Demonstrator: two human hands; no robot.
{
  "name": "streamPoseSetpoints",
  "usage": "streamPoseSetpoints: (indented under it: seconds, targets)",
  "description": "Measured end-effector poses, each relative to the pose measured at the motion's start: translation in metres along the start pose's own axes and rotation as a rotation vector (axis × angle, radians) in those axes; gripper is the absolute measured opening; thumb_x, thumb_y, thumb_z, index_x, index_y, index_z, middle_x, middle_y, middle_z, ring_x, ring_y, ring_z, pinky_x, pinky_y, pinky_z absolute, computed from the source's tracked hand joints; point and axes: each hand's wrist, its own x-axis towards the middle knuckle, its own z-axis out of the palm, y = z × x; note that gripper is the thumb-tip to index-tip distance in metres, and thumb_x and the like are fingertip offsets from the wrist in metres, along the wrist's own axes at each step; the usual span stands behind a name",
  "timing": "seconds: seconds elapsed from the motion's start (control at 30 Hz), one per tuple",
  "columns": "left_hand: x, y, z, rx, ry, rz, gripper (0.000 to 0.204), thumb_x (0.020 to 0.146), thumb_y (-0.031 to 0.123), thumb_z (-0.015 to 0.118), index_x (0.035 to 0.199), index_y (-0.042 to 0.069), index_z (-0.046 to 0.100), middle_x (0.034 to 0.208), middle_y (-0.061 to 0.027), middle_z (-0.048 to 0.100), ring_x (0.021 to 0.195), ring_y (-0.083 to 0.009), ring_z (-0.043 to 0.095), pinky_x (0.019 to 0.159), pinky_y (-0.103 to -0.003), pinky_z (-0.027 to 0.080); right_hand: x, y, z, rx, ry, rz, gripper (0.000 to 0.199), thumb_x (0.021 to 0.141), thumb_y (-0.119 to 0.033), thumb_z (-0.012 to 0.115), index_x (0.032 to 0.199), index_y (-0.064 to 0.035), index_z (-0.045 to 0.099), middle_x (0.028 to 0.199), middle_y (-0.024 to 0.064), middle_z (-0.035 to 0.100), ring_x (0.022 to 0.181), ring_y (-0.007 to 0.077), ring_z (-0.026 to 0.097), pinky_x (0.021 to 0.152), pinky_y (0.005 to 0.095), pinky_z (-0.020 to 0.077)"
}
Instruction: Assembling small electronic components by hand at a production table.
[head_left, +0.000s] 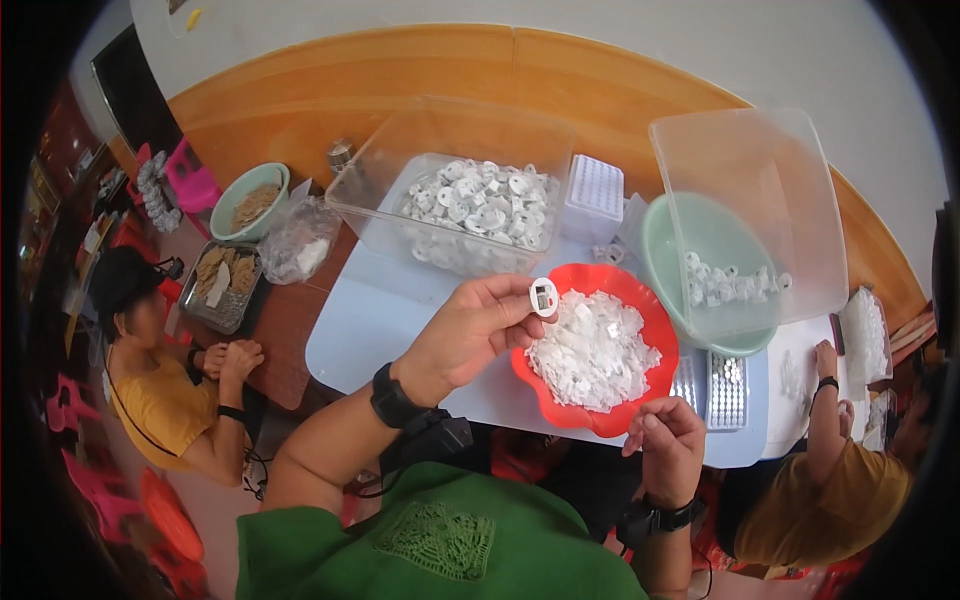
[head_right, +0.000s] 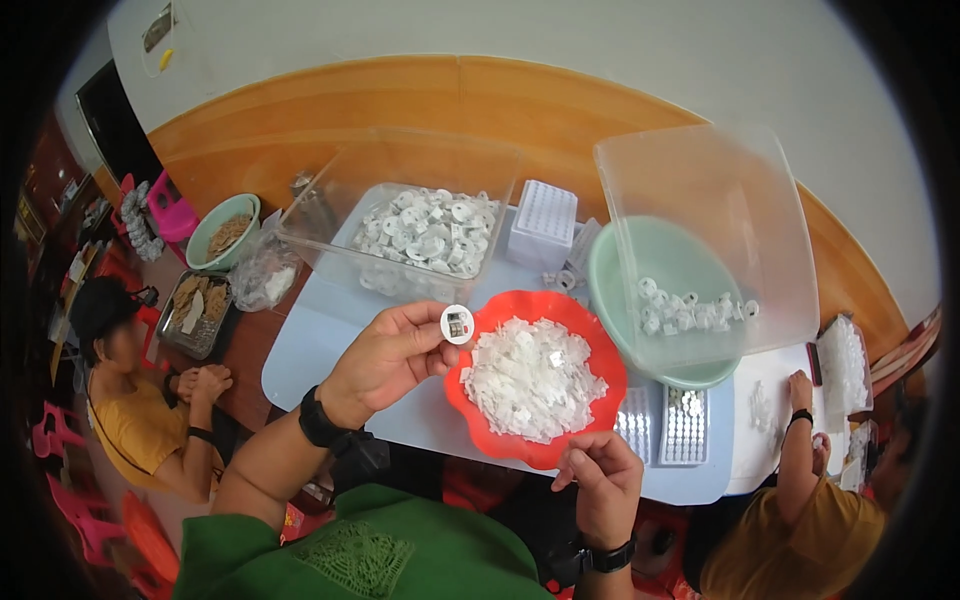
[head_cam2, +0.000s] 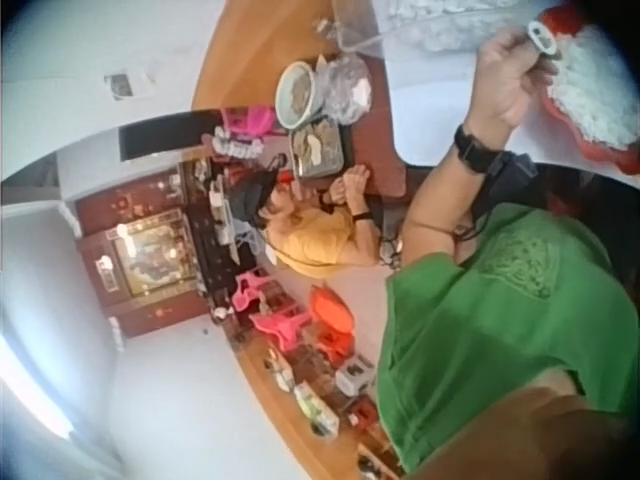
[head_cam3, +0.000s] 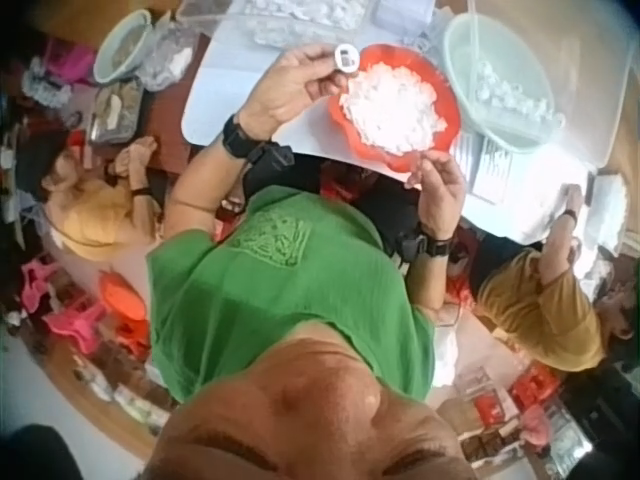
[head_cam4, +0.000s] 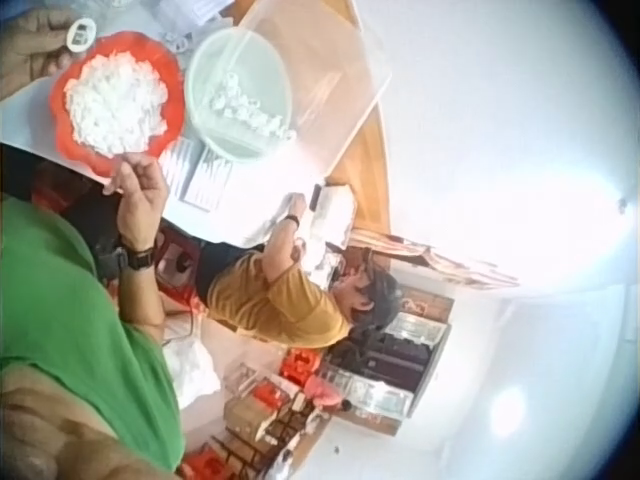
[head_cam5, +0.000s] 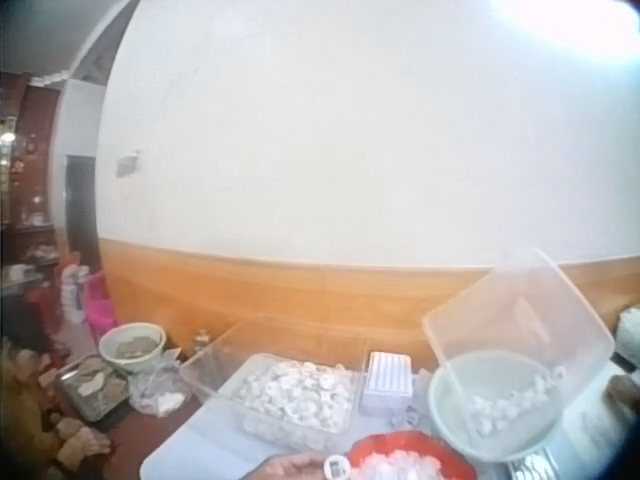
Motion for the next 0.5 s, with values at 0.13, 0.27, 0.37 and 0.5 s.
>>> streamPoseSetpoints:
  seconds: [0.13, 0.27, 0.37, 0.5]
  targets:
    - [0.0, -0.013, 0.005, -0.041, -0.08, -0.022, 0.024, 0.094, 0.008, 0.052, 0.117, -0.002, 0.053, 0.101, -0.0095, 0.063, 0.081, -0.0127, 0.061, 0.071, -0.025, 0.051, 0.002, -0.01, -0.005, -0.186, 0.03, -0.012, 0.01, 0.083, 0.002, 0.059, 0.092, 0.0052, 0.059, 0.077, 0.0092, 0.062, 0.061, 0.0129, 0.058, 0.056, 0.0239, 0.0475]
    - [-0.006, -0.029, 0.001, -0.096, -0.065, -0.03, 0.025, 0.093, 0.003, 0.052, 0.118, -0.002, 0.052, 0.104, -0.0135, 0.063, 0.087, -0.0169, 0.063, 0.071, -0.026, 0.053, 0.012, -0.023, -0.02, -0.425, 0.097, 0.017, 0.009, 0.082, 0.001, 0.063, 0.09, 0.0044, 0.06, 0.076, 0.003, 0.06, 0.062, 0.0074, 0.054, 0.055, 0.0212, 0.0434]
    - [-0.005, -0.04, -0.001, -0.126, -0.072, -0.028, 0.026, 0.091, 0.002, 0.053, 0.118, -0.001, 0.052, 0.107, -0.016, 0.062, 0.087, -0.0175, 0.064, 0.07, -0.026, 0.053, 0.022, -0.033, -0.024, -0.669, 0.062, -0.004, 0.006, 0.08, 0.002, 0.063, 0.086, 0.0017, 0.062, 0.074, 0.0046, 0.061, 0.06, 0.0121, 0.056, 0.055, 0.0241, 0.0438]
    - [-0.009, -0.042, -0.009, -0.104, -0.066, -0.033, 0.027, 0.09, 0.001, 0.054, 0.117, 0.001, 0.054, 0.106, -0.0101, 0.063, 0.086, -0.0161, 0.063, 0.071, -0.026, 0.053, 0.048, -0.028, -0.01, -1.058, -0.246, -0.286, 0.009, 0.076, 0.001, 0.063, 0.084, -0.001, 0.063, 0.076, 0.0116, 0.062, 0.063, 0.0253, 0.06, 0.058, 0.0327, 0.0468]
